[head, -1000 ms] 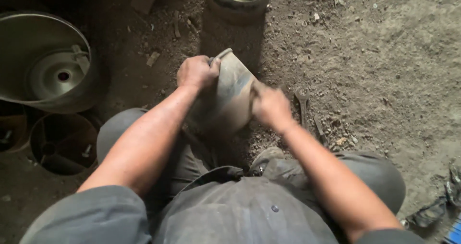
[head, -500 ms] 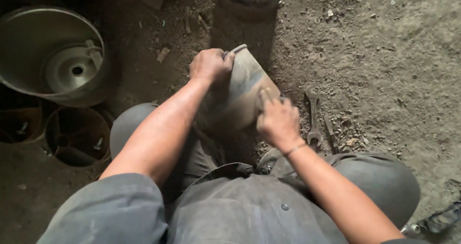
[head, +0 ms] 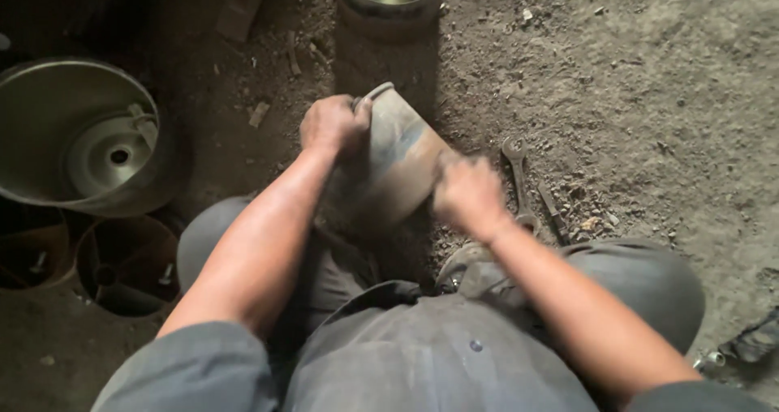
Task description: Clean and rub a cylindrical metal part using hands, a cloth, and a small block.
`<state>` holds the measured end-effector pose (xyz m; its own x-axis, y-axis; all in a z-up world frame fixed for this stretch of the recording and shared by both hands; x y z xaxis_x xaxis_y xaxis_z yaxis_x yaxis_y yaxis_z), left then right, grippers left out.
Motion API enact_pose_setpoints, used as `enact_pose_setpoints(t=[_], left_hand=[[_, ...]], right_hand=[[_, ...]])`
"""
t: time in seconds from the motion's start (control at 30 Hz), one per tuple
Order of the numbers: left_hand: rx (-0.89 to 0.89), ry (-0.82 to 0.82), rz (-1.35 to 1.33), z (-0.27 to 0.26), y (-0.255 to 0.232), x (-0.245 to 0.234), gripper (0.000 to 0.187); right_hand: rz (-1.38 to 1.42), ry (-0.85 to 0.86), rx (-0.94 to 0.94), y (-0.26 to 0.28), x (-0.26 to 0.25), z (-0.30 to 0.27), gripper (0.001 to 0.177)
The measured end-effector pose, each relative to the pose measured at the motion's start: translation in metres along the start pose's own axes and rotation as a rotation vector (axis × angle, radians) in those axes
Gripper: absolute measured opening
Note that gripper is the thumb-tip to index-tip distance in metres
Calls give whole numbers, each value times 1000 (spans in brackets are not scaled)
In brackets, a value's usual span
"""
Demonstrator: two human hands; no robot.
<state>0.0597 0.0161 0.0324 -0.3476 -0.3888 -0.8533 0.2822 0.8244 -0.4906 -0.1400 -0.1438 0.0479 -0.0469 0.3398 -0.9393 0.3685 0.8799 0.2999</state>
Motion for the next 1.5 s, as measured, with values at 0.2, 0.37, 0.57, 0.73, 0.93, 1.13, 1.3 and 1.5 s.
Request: enact_pose_setpoints(t=[0.2,0.37,0.57,0.73,0.93,1.13,1.3,1.5], left_hand=[[-4,-6,25,-9,-2,-7,47],[-7,-35,28,-5,-4,-6,46],[22,-1,1,-9,-15,-11,48],[-15,24,32,-2,-3,-2,46],[-6,2,-29,10,-21,-2,46],[-57,73,36,23,-44,-8,50],[-99,89,55,39,-44,0,55],[-88,104,61,44,-42,6,52]], right_hand=[[-27,26,31,2,-5,9,47],[-163,-191,-164,18,4,-18,52],[-40,30,76,-8,12,13,34],[-59,-391,-337,50,-18,-49,61],[11,-25,73,-5,0,18,42],[-220,-201,-143,34,-13,-26,67],[-178,-208,-150,16,-2,-8,55],[-179,-261,-140,17,-4,0,61]])
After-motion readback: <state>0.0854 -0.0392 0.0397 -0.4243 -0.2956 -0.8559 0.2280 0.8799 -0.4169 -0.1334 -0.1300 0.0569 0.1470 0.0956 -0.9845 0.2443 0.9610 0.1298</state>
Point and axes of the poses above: each hand's wrist, its own z-axis towards the middle knuckle, its own x-axis out of the palm, y = z × x, the point moved 6 cm from there along z, towards the middle knuckle, and after that the axes turned 8 degrees about x, right-handed, at the moved point
